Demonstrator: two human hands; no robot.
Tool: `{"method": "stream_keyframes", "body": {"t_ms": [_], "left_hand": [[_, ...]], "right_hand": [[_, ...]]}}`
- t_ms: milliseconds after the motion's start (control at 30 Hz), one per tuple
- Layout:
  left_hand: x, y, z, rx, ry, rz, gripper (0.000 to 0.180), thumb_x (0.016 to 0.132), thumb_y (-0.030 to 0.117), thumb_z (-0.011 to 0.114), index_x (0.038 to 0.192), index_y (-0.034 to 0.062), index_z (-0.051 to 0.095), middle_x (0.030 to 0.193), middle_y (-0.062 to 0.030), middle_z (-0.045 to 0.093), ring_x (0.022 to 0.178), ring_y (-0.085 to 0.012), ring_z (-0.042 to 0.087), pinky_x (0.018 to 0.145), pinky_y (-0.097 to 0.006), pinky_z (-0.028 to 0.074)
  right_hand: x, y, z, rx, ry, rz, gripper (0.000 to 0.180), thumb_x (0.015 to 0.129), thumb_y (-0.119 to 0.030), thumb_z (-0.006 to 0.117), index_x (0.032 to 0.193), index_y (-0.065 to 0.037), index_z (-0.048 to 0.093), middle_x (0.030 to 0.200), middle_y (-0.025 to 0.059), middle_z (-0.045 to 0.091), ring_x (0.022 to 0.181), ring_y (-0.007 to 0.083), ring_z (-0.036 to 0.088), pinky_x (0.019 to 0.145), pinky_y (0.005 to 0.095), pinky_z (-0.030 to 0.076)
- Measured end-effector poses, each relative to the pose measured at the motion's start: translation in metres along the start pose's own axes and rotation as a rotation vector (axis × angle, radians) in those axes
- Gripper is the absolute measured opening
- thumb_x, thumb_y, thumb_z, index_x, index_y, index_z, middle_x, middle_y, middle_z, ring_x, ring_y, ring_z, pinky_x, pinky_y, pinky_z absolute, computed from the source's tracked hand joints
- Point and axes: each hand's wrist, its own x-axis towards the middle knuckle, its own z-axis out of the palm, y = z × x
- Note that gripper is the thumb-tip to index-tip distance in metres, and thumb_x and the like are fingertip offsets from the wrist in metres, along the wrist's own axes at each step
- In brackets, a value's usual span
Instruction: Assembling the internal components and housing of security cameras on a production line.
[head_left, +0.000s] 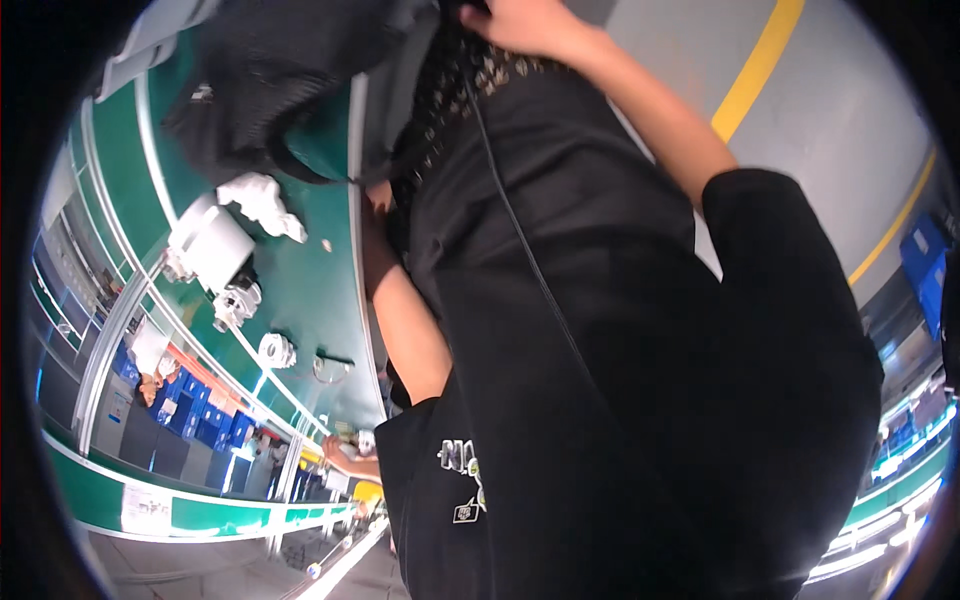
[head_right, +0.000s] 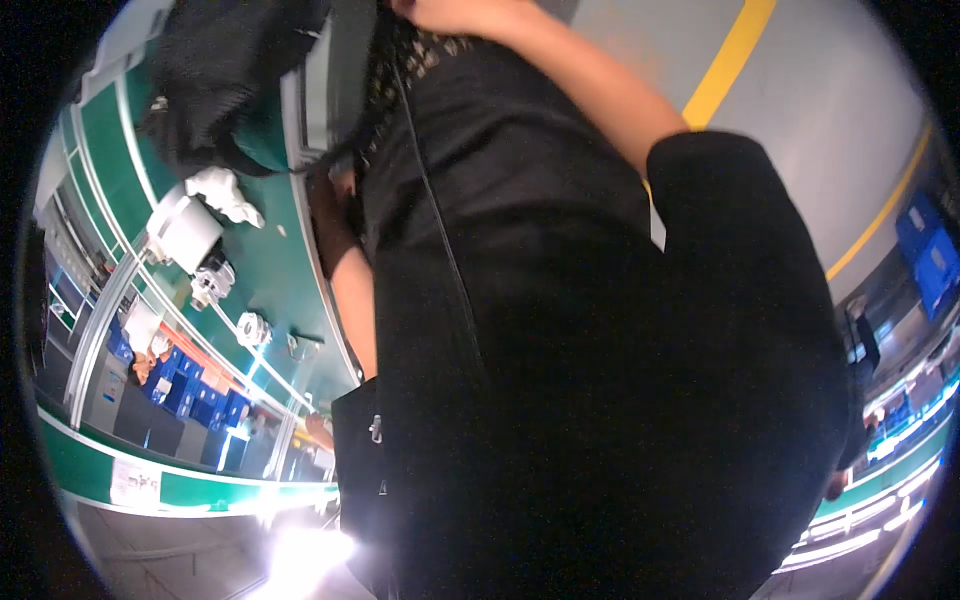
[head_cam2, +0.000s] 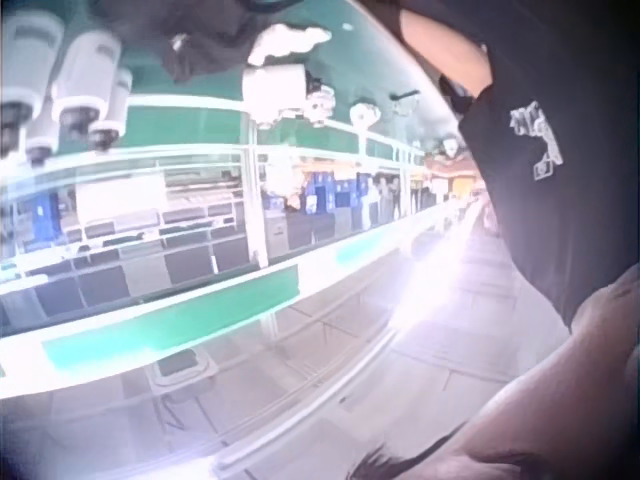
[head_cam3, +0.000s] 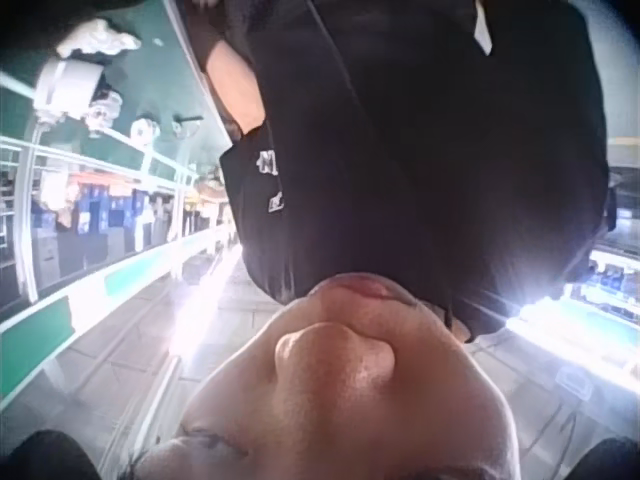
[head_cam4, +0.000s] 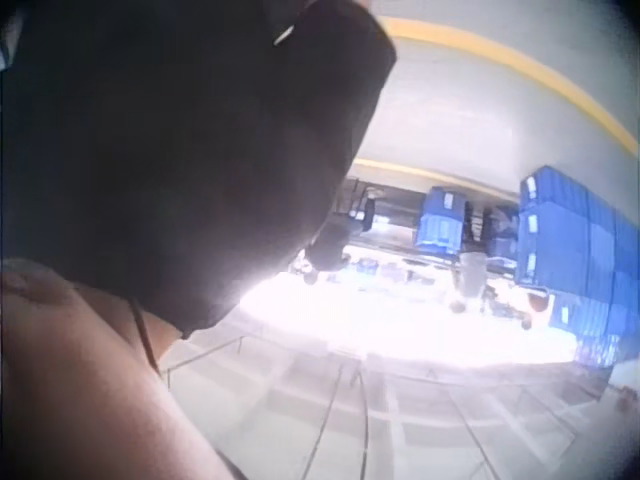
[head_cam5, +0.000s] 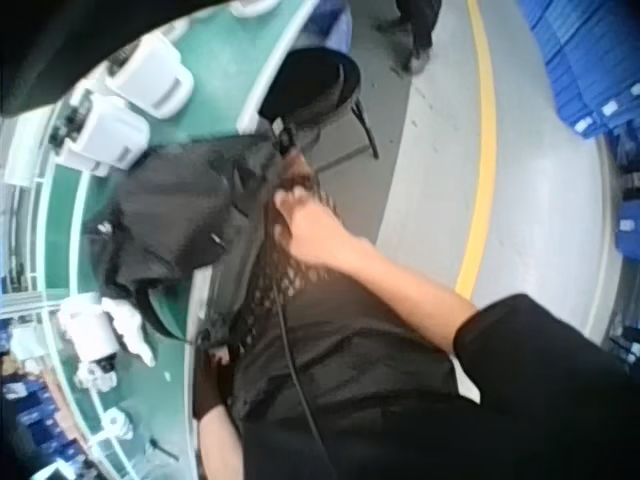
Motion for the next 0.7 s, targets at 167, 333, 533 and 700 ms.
{"method": "stream_keyframes", "body": {"t_ms": [167,333,533,700], "left_hand": [[0.068,0.15,-0.071,-0.515,0.229,-0.344,0.031,0.084,0.012,0.06,0.111,-0.0038,0.059,0.102,-0.0149,0.064,0.091,-0.0265,0.059,0.079,-0.036,0.047],[0.023,0.141,-0.118,-1.048,0.363,-0.651,0.027,0.086,0.01,0.057,0.109,-0.0035,0.059,0.096,-0.0135,0.065,0.084,-0.0248,0.06,0.072,-0.035,0.049],[-0.088,0.184,-0.156,-1.718,0.611,-0.781,0.069,0.086,-0.005,0.054,0.141,0.0002,0.013,0.095,-0.0161,0.064,0.071,-0.0164,0.059,0.065,-0.025,0.049],[-0.102,0.189,-0.235,-1.212,0.547,-0.925,0.051,0.08,0.008,0.066,0.125,-0.0037,0.046,0.108,-0.0206,0.061,0.09,-0.0224,0.061,0.076,-0.031,0.048]], "right_hand": [[-0.018,-0.032,-0.032,0.087,0.128,-0.056,0.01,0.076,-0.007,0.054,0.081,-0.002,0.059,0.086,0.0195,0.058,0.082,0.0361,0.053,0.072,0.0438,0.045],[-0.033,-0.133,-0.039,0.844,-0.58,-0.442,0.008,0.081,-0.005,0.061,0.088,-0.003,0.064,0.085,0.0096,0.064,0.083,0.0263,0.061,0.074,0.0357,0.05],[-0.048,-0.188,0.04,0.208,-1.493,-0.716,0.047,0.087,-0.026,0.06,0.121,0.003,0.045,0.113,0.0217,0.054,0.101,0.0369,0.056,0.088,0.0432,0.046],[-0.048,-0.208,0.105,0.198,-1.787,-0.619,0.068,0.073,-0.035,0.076,0.12,0.002,0.045,0.109,0.0214,0.058,0.1,0.0358,0.057,0.089,0.0379,0.045]]}}
